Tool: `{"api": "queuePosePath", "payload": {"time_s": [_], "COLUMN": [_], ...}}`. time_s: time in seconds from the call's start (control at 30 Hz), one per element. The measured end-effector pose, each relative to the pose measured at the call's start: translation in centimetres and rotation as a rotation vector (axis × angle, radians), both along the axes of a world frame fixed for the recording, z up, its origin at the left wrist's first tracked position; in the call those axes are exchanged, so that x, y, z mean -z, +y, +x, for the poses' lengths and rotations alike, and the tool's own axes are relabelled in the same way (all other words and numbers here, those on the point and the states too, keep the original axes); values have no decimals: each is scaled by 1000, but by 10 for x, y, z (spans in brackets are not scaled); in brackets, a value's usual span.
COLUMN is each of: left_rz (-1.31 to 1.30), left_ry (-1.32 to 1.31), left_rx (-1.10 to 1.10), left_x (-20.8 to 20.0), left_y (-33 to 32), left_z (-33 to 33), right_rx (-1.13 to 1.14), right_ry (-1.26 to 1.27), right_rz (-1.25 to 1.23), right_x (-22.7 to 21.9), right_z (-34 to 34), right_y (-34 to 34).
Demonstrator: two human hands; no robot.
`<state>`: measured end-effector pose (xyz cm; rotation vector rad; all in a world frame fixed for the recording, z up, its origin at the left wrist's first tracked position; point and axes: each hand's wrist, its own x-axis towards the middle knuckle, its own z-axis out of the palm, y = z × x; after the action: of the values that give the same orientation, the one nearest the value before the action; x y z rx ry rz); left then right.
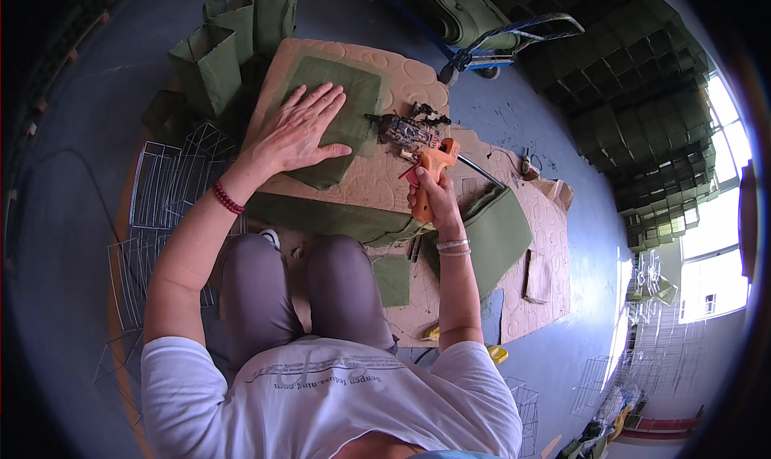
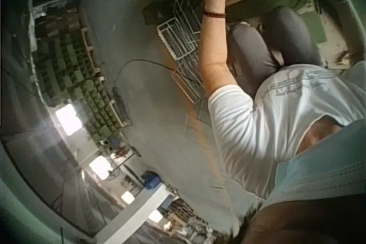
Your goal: Assembling and gluing green foam or fabric pieces onto wire frames in a manufacturing environment.
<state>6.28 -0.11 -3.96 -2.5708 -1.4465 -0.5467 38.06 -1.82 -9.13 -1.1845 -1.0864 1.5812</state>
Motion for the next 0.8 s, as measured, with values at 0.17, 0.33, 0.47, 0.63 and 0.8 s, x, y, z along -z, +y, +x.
{"api": "queuePosePath", "payload": {"time_s": [0.17,0.33,0.47,0.63,0.8], "left_rz": [-5,-3,-19,-16,4], "left_ry": [12,12,6,-6,-14], "left_rx": [5,-2,-18,-22,-18], "left_x": [-3,-3,-1,0,2], "left_y": [-4,-2,0,3,4], "left_z": [2,2,2,2,1], "right_rx": [25,52,74,37,-1], "right_ry": [4,-12,6,19,-7], "right_rz": [34,51,35,31,-15], "right_x": [-7,-9,-7,-3,-1], "right_z": [-9,-17,-22,-11,-1], "right_y": [33,66,71,56,27]}}
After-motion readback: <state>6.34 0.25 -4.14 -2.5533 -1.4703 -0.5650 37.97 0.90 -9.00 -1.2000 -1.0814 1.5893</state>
